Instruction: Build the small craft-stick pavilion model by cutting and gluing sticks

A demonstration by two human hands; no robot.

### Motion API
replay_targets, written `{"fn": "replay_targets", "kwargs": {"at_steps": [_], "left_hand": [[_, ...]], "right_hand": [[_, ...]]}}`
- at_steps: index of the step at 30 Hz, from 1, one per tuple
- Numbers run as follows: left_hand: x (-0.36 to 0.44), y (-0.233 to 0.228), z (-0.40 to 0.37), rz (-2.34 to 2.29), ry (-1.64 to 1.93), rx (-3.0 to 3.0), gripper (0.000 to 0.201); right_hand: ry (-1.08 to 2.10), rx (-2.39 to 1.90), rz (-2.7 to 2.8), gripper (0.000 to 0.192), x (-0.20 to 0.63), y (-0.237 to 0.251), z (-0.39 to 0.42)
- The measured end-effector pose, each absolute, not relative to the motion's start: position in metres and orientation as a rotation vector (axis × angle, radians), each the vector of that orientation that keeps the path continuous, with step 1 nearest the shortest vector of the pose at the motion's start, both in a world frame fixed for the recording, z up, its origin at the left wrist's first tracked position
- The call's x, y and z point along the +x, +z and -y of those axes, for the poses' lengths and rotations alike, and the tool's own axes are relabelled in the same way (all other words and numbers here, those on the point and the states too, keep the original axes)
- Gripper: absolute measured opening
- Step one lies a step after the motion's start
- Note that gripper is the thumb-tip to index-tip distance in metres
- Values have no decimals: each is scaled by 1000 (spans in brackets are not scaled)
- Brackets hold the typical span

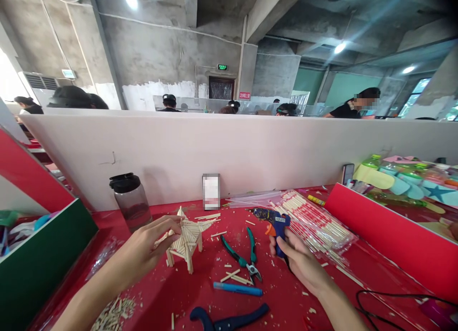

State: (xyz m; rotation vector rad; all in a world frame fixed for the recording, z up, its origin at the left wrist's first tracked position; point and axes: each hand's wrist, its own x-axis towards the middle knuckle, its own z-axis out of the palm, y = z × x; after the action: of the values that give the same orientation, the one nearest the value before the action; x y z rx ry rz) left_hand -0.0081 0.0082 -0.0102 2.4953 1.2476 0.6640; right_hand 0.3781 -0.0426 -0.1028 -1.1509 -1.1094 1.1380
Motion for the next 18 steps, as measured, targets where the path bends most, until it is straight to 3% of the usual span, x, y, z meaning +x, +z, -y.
{"fn": "replay_targets", "kwargs": {"at_steps": [9,18], "left_hand": [[-8,-9,-8,-1212,657,2489,30],[-10,-11,-8,-1179,675,2480,28]], "right_hand": [[1255,-987,1242,38,357,-106,50],[1068,-1255,1427,49,333,-107,58]]}}
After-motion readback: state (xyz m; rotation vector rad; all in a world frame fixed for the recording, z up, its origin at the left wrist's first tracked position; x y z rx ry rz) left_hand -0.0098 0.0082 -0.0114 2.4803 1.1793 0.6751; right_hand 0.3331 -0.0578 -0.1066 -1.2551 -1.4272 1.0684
